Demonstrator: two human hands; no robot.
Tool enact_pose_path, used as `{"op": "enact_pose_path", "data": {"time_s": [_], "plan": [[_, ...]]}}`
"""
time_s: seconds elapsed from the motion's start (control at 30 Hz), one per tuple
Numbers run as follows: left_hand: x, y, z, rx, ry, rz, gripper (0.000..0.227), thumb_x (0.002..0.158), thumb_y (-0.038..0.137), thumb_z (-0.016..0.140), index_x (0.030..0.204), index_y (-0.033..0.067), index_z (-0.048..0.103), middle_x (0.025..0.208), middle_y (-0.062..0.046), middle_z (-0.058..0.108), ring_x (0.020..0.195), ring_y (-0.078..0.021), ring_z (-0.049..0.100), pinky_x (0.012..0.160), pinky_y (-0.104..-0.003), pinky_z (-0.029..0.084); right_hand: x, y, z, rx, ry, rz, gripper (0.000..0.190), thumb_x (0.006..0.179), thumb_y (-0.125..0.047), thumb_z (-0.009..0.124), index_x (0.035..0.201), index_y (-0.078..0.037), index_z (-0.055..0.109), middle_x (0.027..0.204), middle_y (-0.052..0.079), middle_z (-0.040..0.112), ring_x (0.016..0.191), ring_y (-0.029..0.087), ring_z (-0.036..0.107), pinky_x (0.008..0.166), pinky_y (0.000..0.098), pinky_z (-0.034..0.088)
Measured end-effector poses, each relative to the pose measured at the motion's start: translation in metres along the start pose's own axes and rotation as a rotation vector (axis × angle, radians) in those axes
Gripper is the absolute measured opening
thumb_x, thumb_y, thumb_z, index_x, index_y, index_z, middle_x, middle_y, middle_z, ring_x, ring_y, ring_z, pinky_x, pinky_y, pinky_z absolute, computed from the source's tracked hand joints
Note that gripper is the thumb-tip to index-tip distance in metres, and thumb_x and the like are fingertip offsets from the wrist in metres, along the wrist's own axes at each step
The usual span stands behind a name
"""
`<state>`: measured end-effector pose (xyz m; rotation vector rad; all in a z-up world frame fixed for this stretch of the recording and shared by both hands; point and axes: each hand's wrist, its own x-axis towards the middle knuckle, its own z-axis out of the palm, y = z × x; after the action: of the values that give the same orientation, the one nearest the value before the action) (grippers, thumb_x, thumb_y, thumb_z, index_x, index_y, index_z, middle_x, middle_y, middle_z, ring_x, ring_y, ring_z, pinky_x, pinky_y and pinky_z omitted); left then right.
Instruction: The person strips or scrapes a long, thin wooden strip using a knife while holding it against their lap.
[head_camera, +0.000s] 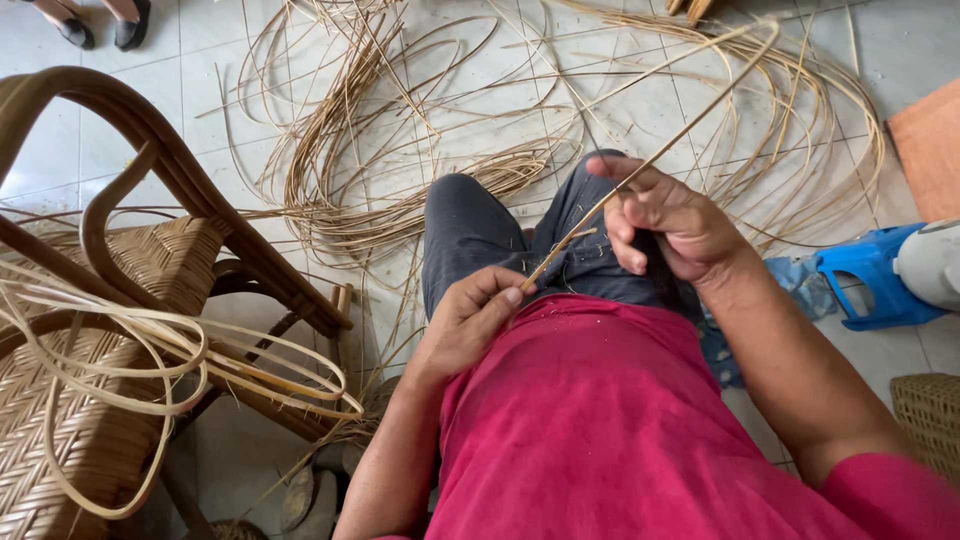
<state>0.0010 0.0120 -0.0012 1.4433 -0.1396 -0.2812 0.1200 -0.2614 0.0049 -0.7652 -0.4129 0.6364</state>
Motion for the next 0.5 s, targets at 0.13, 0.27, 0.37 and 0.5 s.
{"op": "enact_pose_path", "data": {"time_s": [0.13, 0.27, 0.37, 0.5], "plan": [[0.011, 0.039, 0.012, 0.214, -0.014, 0.075, 0.023, 0.102, 0.014, 0.058, 0.118, 0.0055, 0.073, 0.065, -0.006, 0.061, 0.062, -0.011, 0.053, 0.055, -0.026, 0.046, -0.002, 0.0, 0.009, -0.031, 0.02, -0.027, 0.058, 0.1, -0.006, 0.057, 0.157, -0.005, 0.043, 0.073, 0.014, 0.055, 0.046, 0.025, 0.061, 0.041, 0.034, 0.056], [0.025, 0.036, 0.017, 0.197, 0.002, 0.111, 0.019, 0.101, 0.013, 0.059, 0.108, 0.0081, 0.076, 0.064, -0.001, 0.061, 0.062, -0.007, 0.053, 0.055, -0.022, 0.044, -0.008, 0.019, 0.035, -0.042, -0.034, 0.007, 0.06, 0.1, -0.009, 0.057, 0.157, -0.001, 0.039, 0.071, 0.014, 0.057, 0.047, 0.023, 0.061, 0.041, 0.0319, 0.055], [0.024, 0.03, 0.015, 0.108, -0.031, 0.092, 0.019, 0.101, 0.012, 0.058, 0.107, 0.005, 0.075, 0.064, 0.0, 0.06, 0.063, -0.0062, 0.052, 0.056, -0.021, 0.043, -0.021, 0.042, 0.035, -0.088, -0.046, 0.077, 0.055, 0.097, -0.003, 0.058, 0.15, 0.002, 0.046, 0.07, 0.014, 0.062, 0.044, 0.023, 0.061, 0.04, 0.0307, 0.054], [0.013, 0.018, 0.007, -0.033, -0.074, 0.018, 0.022, 0.104, 0.011, 0.055, 0.11, 0.0003, 0.073, 0.06, 0.001, 0.056, 0.059, -0.0039, 0.05, 0.053, -0.019, 0.039, -0.007, 0.009, 0.007, -0.077, -0.028, 0.031, 0.054, 0.099, -0.008, 0.06, 0.151, -0.002, 0.049, 0.071, 0.013, 0.062, 0.048, 0.022, 0.064, 0.044, 0.0291, 0.056]]}}
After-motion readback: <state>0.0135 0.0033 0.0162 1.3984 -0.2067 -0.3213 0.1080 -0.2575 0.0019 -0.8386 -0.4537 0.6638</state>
